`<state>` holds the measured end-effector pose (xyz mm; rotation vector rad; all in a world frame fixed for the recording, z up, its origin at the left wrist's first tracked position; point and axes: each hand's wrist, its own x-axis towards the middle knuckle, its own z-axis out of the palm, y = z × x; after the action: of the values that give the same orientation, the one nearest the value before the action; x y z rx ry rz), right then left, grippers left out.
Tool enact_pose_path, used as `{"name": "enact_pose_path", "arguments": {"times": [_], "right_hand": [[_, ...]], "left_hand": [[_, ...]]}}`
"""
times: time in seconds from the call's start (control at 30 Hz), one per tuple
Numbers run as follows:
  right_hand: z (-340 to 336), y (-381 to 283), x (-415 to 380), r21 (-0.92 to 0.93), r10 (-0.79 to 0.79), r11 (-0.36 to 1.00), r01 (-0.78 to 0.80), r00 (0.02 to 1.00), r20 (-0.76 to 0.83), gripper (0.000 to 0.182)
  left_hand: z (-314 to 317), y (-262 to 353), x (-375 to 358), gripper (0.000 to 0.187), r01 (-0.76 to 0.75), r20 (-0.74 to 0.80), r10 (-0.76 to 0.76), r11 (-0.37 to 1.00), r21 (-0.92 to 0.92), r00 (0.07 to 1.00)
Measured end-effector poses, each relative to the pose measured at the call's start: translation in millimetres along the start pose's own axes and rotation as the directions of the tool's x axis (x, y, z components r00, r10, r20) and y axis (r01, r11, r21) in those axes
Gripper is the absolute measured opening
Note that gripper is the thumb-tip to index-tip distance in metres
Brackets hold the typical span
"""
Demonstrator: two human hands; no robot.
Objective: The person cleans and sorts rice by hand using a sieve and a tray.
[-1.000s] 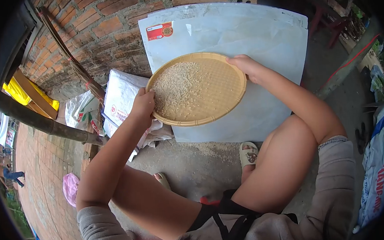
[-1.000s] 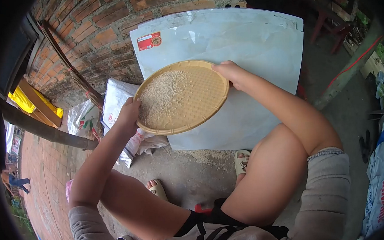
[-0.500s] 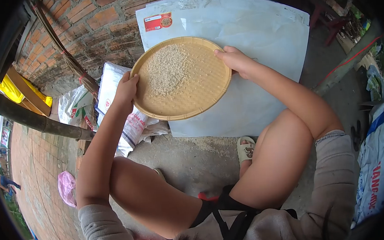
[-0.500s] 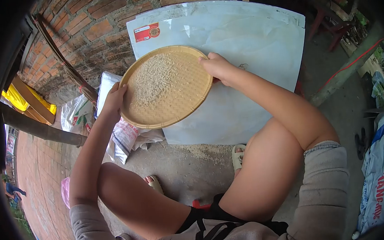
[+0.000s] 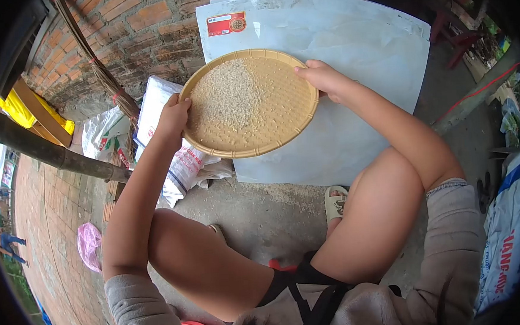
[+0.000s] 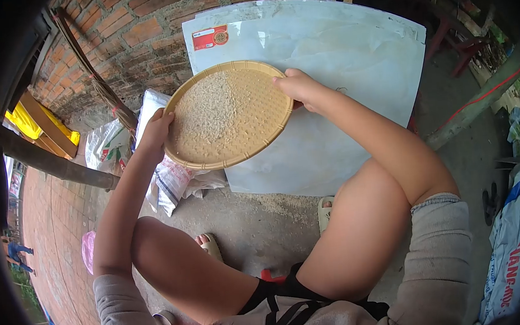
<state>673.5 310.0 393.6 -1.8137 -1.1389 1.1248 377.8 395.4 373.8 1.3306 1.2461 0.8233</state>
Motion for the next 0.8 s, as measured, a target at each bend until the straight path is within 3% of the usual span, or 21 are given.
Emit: {"name": "enact_pose_path", "arguments": {"times": [0.13,0.33,0.47,0.6,0.8], "right_hand": [[6.4,18.7,23.8,0.036,-0.008,0.999,0.011,0.998,-0.064,0.029],[18.5,5.3,13.6,0.085,0.084,0.993,-0.085,0.996,0.017,0.031],[24.1,21.8,44.6,0.129,0.037,0.991,-0.035,0.999,-0.015,0.03],[34.9,19.8,46.1,0.297,0.05,0.954,-0.045,0.999,-0.011,0.035],[48.4,8.4,45.5,0.363,0.086,0.927,-0.097,0.995,0.047,0.036]], "left_hand": [[1.4,-2.0,-2.1,0.027,-0.022,-0.037,0.026,0.994,0.107,0.999],[-14.5,-7.9,2.9,0.022,-0.027,-0.06,0.03,0.998,0.058,0.998],[-15.7,-3.4,-1.7,0.024,-0.02,-0.074,0.031,0.989,0.146,0.997],[-18.3,-4.7,-2.5,0.025,-0.068,-0.079,0.08,0.988,0.138,0.994],[-35.2,-6.9,-1.1,0.024,0.003,-0.074,0.013,0.98,0.2,0.997]]}}
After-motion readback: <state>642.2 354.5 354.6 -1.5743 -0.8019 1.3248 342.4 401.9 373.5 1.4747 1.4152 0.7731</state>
